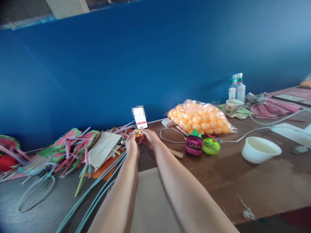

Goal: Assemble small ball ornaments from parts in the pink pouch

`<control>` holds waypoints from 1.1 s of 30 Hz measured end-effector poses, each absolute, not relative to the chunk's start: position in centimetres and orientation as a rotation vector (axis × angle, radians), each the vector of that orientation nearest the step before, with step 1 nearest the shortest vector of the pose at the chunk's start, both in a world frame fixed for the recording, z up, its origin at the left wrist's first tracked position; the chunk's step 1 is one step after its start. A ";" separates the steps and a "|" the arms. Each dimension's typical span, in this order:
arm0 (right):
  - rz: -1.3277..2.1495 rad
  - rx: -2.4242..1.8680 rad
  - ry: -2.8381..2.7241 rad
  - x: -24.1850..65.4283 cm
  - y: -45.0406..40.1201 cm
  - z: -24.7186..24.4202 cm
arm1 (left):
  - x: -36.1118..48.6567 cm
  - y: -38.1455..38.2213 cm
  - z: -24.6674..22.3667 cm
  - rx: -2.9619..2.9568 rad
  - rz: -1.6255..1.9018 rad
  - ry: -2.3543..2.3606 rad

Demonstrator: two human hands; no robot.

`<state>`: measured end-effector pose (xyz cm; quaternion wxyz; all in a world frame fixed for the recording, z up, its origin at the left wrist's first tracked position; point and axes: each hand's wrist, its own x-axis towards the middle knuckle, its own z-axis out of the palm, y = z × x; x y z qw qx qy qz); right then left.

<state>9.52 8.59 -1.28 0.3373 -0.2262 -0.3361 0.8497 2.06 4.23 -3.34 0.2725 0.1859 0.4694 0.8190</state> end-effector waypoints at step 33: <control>1.235 -1.166 -1.639 9.5 9.1 -2.0 | 0.7 4.5 -3.6 0.268 2.189 1.613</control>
